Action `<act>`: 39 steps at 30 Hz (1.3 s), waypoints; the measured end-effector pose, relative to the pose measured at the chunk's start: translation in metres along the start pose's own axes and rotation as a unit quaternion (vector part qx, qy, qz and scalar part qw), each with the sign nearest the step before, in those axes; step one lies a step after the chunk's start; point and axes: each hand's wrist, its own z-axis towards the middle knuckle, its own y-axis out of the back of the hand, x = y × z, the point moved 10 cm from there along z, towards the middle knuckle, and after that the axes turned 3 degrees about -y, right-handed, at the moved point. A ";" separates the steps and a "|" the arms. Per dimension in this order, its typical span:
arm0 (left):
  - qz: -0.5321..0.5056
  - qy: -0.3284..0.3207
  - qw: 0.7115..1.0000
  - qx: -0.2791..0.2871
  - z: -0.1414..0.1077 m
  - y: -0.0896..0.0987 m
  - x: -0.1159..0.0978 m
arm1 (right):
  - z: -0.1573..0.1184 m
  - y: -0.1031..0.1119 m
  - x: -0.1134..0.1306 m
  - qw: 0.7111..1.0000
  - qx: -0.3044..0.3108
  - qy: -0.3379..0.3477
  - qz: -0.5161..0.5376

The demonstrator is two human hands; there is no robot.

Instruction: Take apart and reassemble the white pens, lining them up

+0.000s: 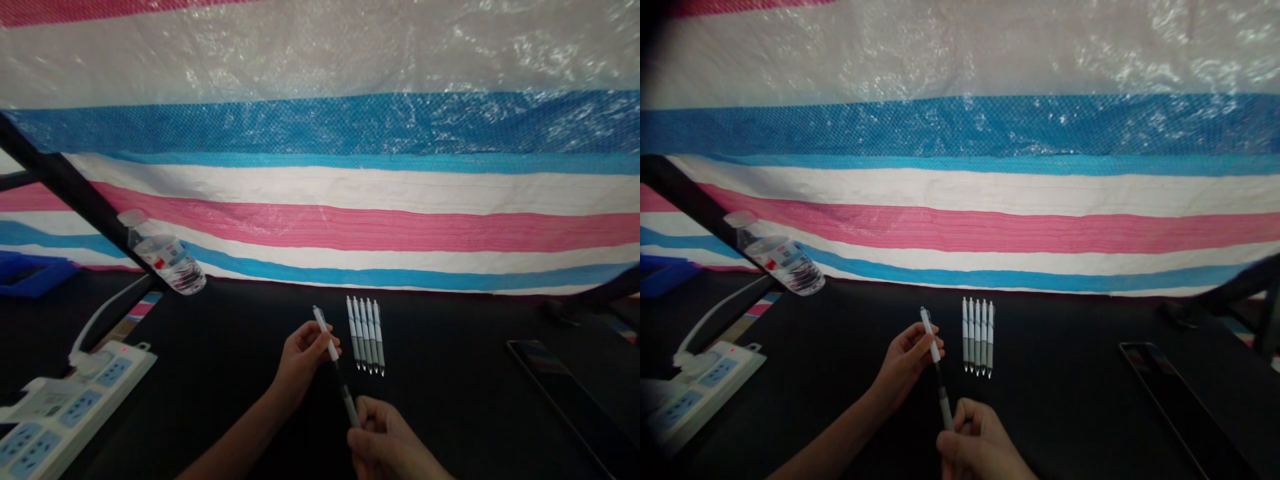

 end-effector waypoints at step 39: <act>0.048 0.070 0.987 0.138 -0.007 -0.020 0.017 | -0.003 -0.010 0.004 0.997 0.011 -0.045 0.068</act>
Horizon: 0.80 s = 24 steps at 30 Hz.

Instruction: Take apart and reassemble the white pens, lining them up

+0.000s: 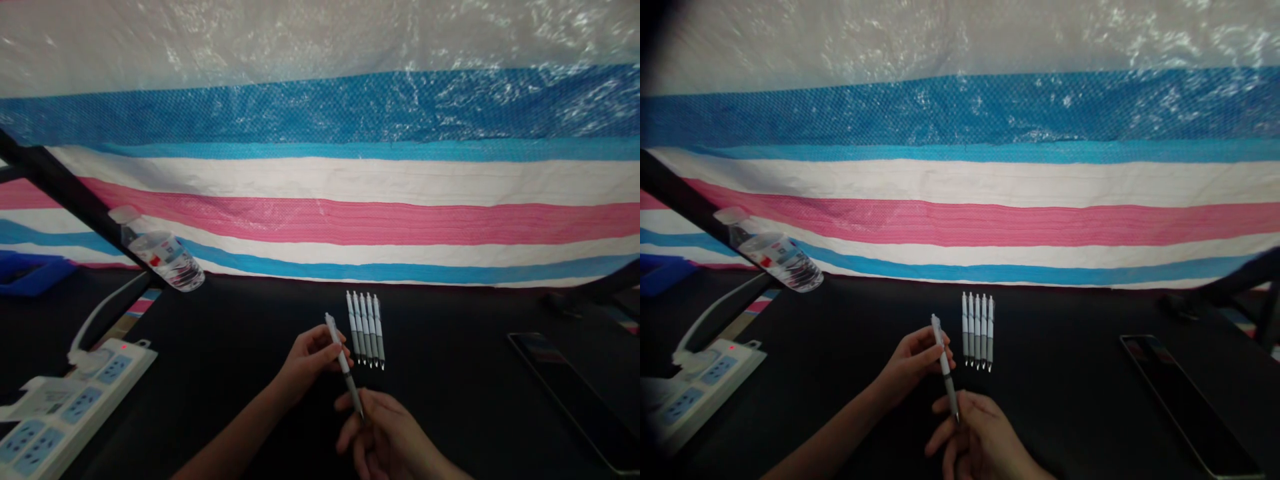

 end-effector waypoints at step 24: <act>0.012 -0.021 0.999 -0.034 -0.003 0.004 -0.006 | 0.000 0.001 0.002 1.000 -0.009 -0.009 -0.001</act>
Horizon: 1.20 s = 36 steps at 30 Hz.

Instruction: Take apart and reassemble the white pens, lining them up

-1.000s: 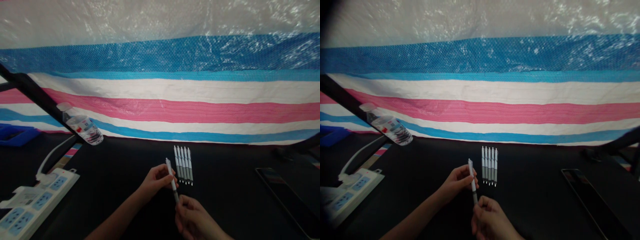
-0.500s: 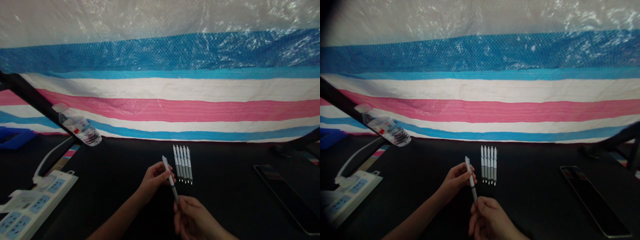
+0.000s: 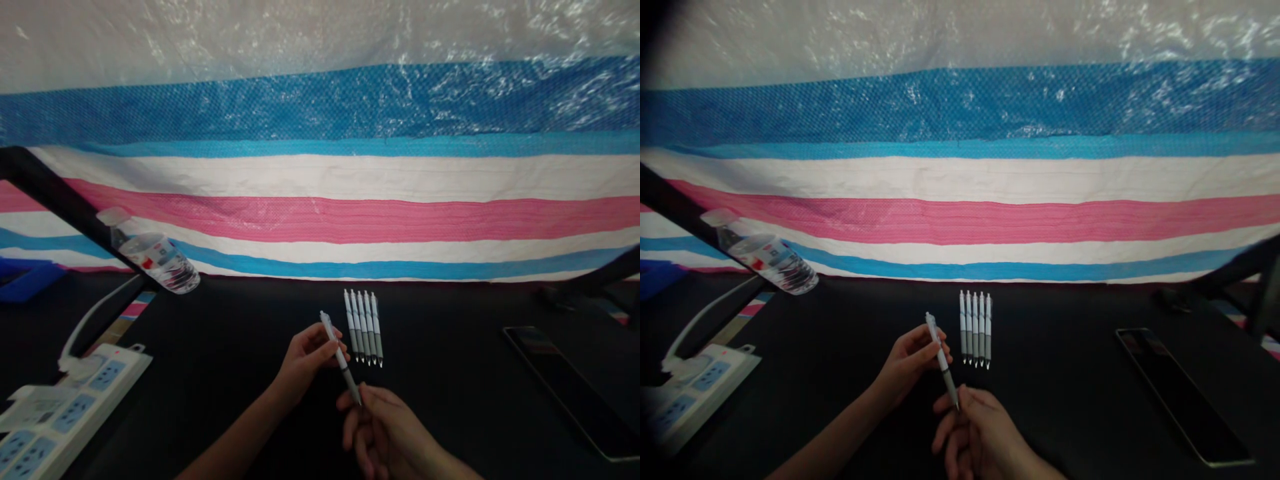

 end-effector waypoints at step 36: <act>-0.064 -0.022 0.997 0.028 0.000 -0.009 -0.003 | -0.009 0.014 0.035 0.961 -0.086 0.091 -0.247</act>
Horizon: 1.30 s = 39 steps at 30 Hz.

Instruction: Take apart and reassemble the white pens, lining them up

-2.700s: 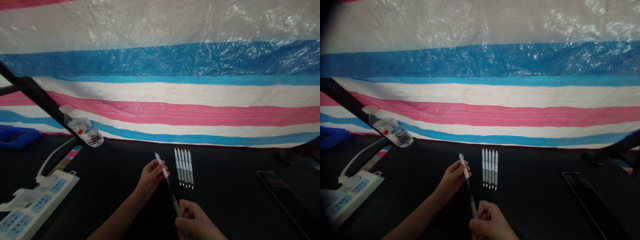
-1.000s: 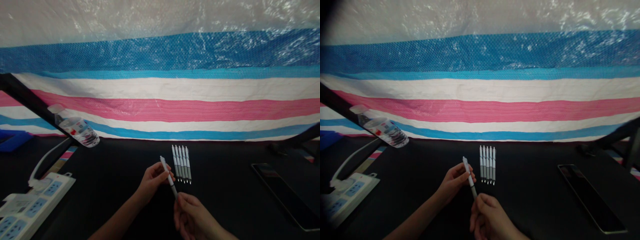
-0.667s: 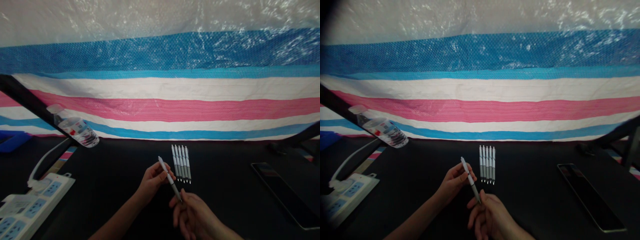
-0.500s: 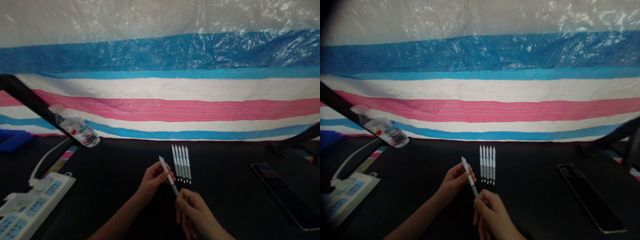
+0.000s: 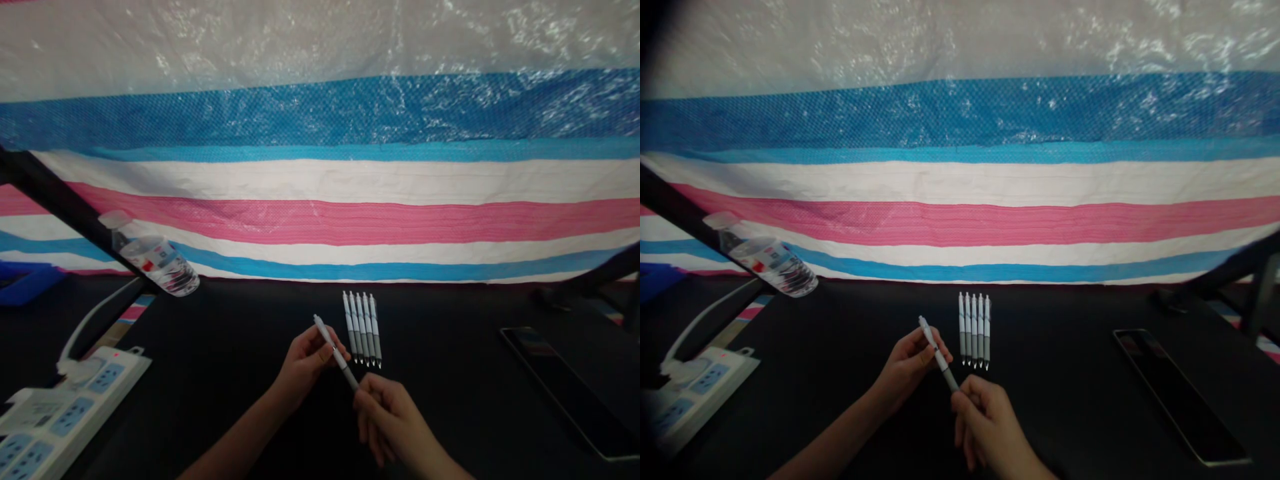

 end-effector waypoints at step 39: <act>0.151 -0.040 0.987 -0.025 -0.002 0.003 -0.015 | -0.012 0.002 0.029 0.979 -0.036 0.123 -0.157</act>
